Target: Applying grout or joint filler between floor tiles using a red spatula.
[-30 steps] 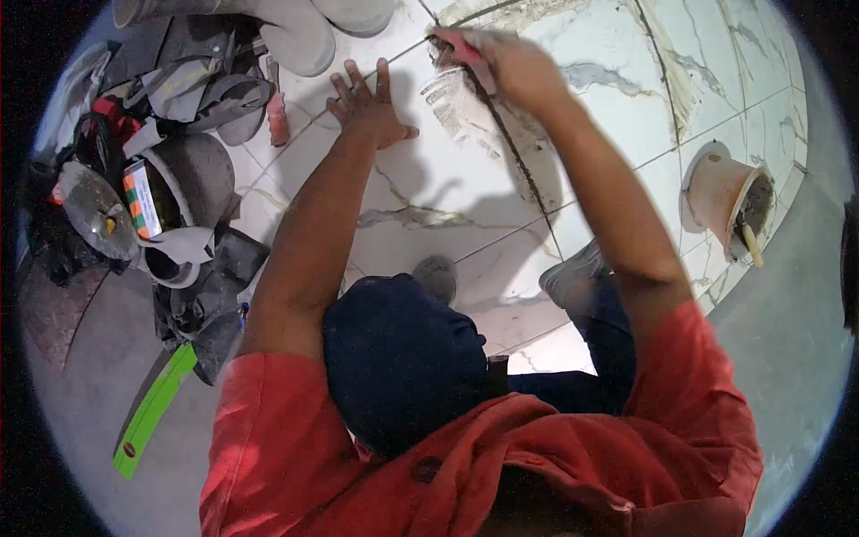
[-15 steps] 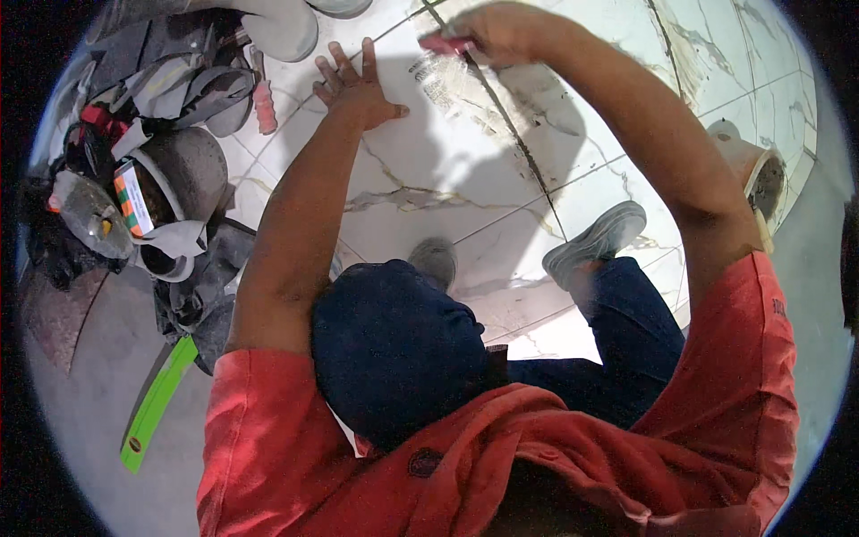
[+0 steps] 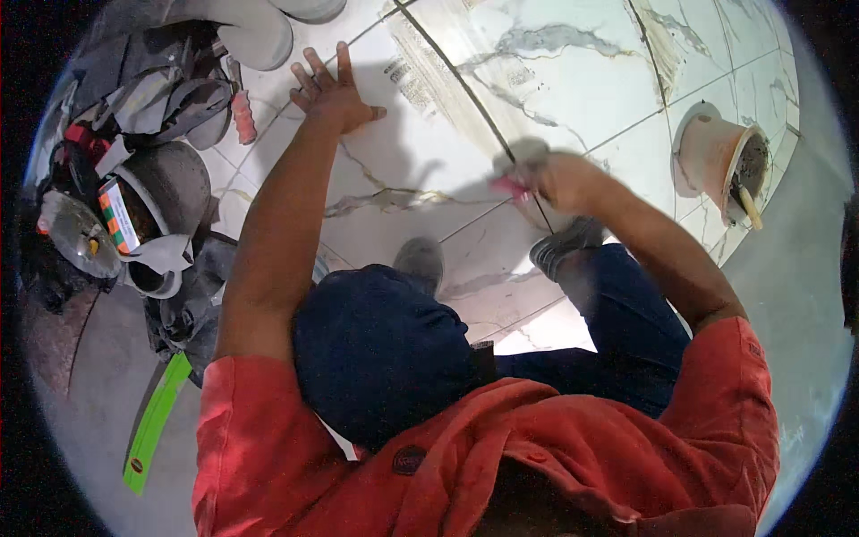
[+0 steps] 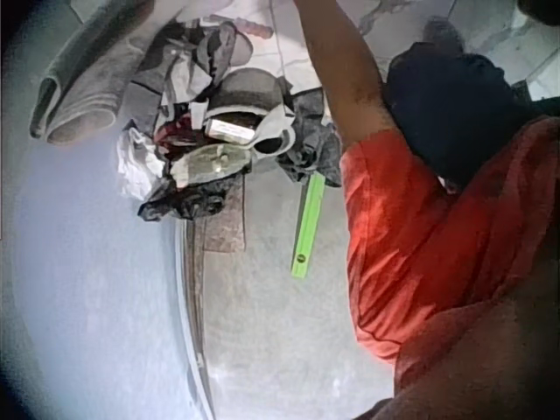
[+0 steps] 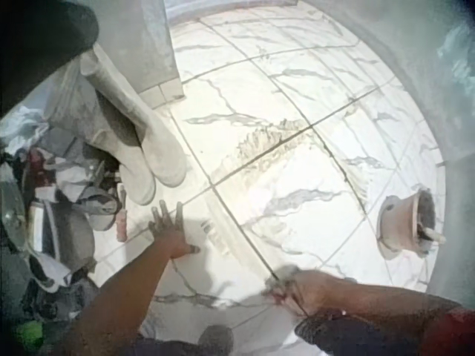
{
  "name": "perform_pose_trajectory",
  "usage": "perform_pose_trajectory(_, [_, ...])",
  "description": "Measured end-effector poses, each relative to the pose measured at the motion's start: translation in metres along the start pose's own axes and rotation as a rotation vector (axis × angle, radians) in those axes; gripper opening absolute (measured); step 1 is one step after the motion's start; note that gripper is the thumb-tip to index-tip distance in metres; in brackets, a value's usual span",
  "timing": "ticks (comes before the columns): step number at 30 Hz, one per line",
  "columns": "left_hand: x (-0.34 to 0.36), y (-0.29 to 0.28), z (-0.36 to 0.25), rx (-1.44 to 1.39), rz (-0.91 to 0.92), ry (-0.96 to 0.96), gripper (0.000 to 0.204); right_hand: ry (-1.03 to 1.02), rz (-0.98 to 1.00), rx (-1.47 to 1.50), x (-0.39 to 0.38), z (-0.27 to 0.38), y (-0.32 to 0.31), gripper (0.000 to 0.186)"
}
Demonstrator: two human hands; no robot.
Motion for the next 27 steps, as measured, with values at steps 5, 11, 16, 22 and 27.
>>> perform_pose_trajectory(5, [0.000, -0.001, -0.005, -0.007, -0.029, 0.027, 0.130, -0.025, -0.315, -0.454, 0.021, -0.001, -0.027, 0.049])
perform_pose_trajectory(11, [0.005, 0.007, 0.014, 0.059, -0.037, -0.027, 0.138, 0.016, -0.185, -0.238, -0.024, -0.003, 0.007, 0.047])
perform_pose_trajectory(16, [-0.005, -0.001, 0.010, 0.008, 0.007, -0.035, 0.136, 0.075, -0.915, -0.015, -0.014, -0.075, -0.137, 0.038])
perform_pose_trajectory(22, [-0.001, 0.011, 0.002, -0.093, -0.073, 0.077, 0.135, 0.337, -1.270, -0.362, 0.019, -0.198, -0.308, 0.043])
perform_pose_trajectory(27, [-0.001, 0.012, -0.001, -0.135, -0.191, 0.177, 0.131, 0.454, -1.094, -0.202, 0.043, -0.240, -0.358, 0.040])
Point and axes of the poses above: each hand's wrist, its own x-axis towards the middle knuckle, its own y-axis out of the palm, z = x × y, the point moved 2 cm from there along x, towards the middle knuckle, and after that the axes turned 4 degrees about z, right-handed, at the moved point
